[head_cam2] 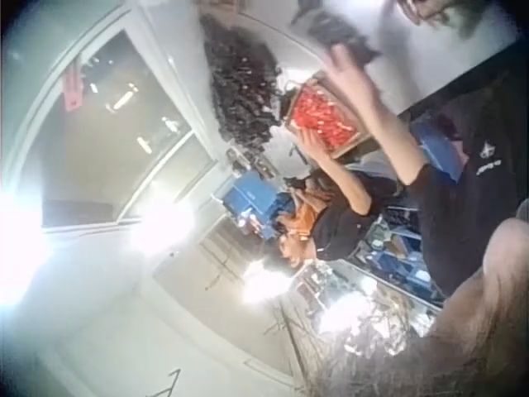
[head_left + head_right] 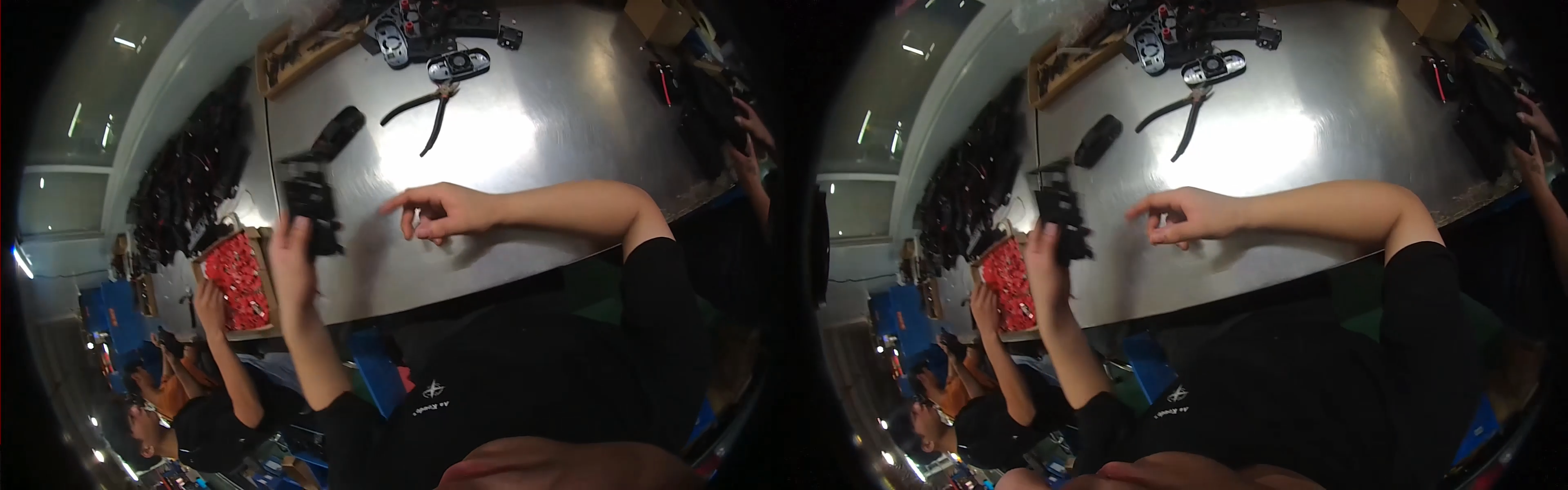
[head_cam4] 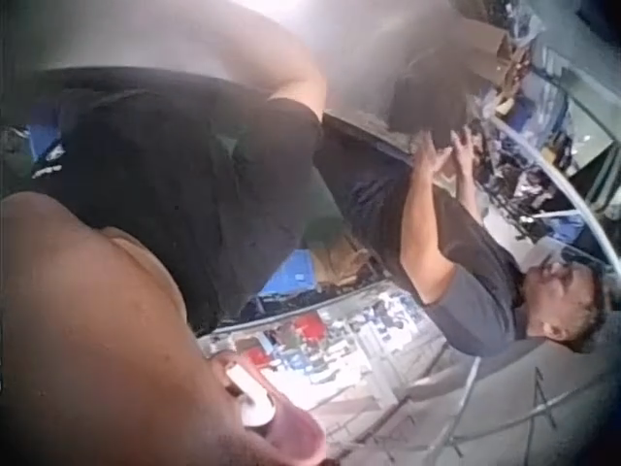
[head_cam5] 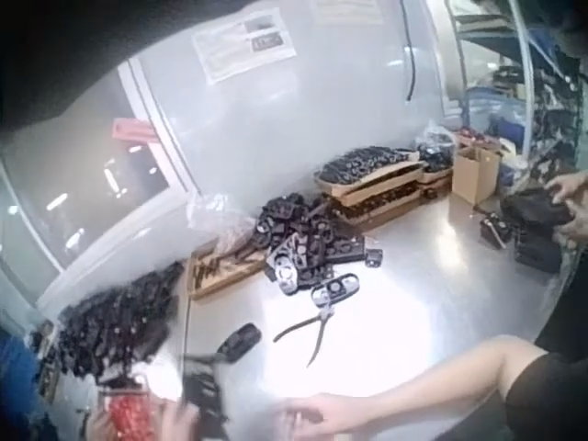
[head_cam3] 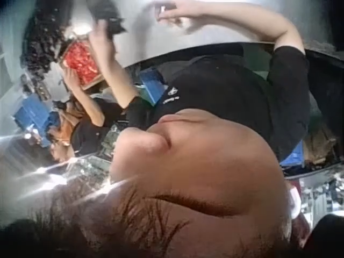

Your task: Assembling and wiring electronic components at a workbench.

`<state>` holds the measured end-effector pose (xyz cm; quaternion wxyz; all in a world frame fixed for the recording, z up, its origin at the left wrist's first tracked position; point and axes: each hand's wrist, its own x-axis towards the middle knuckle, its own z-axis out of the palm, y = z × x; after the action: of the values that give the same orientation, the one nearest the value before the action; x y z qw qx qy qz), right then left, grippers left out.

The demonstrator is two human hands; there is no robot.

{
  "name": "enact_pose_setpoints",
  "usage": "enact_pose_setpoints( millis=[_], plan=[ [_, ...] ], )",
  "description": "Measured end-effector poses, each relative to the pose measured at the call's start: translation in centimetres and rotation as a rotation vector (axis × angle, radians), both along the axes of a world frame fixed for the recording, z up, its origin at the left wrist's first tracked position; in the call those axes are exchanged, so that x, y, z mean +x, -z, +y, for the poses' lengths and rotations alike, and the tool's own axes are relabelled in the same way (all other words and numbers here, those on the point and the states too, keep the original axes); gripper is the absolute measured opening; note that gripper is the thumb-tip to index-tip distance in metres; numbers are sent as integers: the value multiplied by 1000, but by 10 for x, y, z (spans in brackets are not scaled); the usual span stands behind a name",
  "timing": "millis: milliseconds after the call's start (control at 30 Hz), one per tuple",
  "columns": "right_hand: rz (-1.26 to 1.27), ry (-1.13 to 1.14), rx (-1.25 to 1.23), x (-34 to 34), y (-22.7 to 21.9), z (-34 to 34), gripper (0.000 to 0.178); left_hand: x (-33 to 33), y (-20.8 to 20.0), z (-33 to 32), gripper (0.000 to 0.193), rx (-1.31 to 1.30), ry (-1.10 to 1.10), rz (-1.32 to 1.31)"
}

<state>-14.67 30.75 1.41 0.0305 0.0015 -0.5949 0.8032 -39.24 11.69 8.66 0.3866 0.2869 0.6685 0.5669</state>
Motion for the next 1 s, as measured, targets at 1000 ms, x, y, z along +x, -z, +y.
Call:
enact_pose_setpoints(
  millis=[1000],
  plan=[
    [-123, 160, -175, -16, 14, 6, 42, -147, 20, -151, 37, -539, -265, 916]
  ],
)
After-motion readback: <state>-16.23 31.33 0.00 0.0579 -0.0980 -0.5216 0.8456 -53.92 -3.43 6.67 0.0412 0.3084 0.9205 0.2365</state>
